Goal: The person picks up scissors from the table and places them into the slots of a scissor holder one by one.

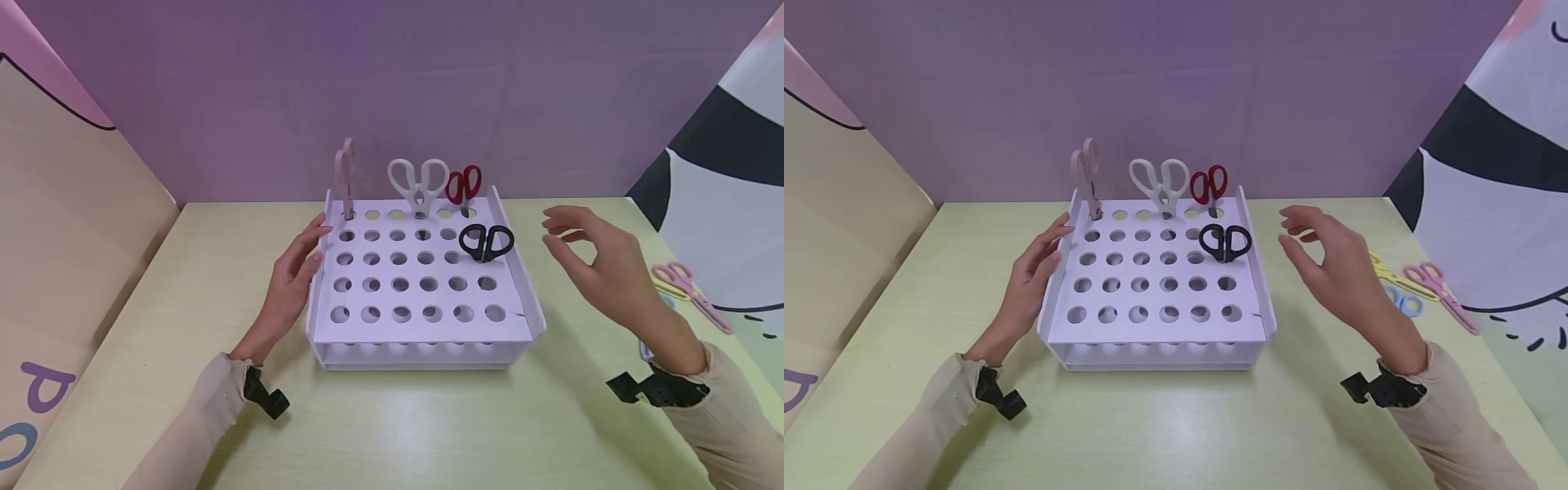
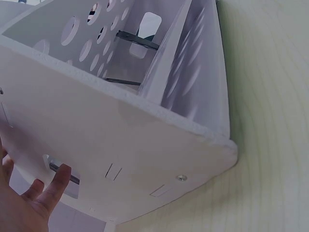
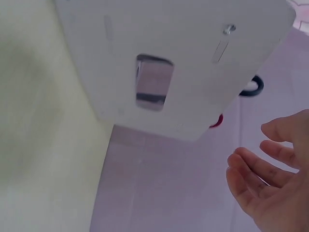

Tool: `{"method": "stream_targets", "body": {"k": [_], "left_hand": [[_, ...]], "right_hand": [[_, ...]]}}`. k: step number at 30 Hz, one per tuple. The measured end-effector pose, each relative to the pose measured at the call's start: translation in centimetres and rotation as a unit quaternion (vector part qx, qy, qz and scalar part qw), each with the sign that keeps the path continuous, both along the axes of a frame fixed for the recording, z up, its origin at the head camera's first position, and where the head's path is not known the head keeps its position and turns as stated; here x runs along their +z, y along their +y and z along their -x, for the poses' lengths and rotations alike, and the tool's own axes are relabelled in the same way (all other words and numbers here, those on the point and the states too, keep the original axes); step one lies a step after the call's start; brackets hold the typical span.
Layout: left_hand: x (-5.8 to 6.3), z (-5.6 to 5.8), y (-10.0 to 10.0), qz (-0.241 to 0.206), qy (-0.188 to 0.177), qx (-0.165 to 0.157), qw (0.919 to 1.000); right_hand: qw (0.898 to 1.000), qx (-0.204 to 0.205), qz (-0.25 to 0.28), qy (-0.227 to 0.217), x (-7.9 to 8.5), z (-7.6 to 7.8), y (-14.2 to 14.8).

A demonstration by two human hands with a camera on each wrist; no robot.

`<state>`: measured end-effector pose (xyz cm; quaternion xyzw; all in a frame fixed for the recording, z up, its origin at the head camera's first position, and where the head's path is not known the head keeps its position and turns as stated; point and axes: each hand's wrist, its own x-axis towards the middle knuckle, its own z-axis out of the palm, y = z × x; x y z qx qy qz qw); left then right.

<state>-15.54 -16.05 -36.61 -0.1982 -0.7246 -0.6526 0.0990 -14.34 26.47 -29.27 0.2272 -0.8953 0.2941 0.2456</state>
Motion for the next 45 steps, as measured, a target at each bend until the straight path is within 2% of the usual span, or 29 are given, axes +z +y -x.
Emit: {"method": "stream_targets", "body": {"k": [6, 14, 21, 27, 35, 41, 45], "left_hand": [[0.0, 0.0, -0.1, -0.002, 0.003, -0.001, 1.0], [0.0, 0.0, 0.0, -0.002, 0.005, -0.004, 1.0], [0.1, 0.1, 0.0, -0.012, 0.007, -0.01, 0.9999], [0.0, 0.1, -0.1, -0.01, 0.005, -0.01, 0.9999], [0.1, 0.0, -0.2, -0.016, 0.011, -0.011, 0.9997], [0.1, 0.1, -0.1, -0.008, 0.011, -0.011, 0.9998], [0.1, 0.1, -0.1, -0.008, 0.013, -0.015, 0.9998]], "right_hand": [[0.999, -0.026, 0.009, -0.02, -0.9, 0.0, 2.2], [0.994, -0.059, 0.007, -0.089, -2.3, 0.4, 5.6], [0.985, -0.092, -0.004, -0.144, -4.4, 1.1, 9.3], [0.979, -0.112, -0.018, -0.171, -6.1, 1.8, 11.9], [0.966, -0.141, -0.052, -0.209, -7.1, 1.8, 13.9], [0.957, -0.174, -0.092, -0.212, -7.9, 1.8, 15.1], [0.948, -0.182, -0.114, -0.234, -8.4, 1.7, 15.8]]}}
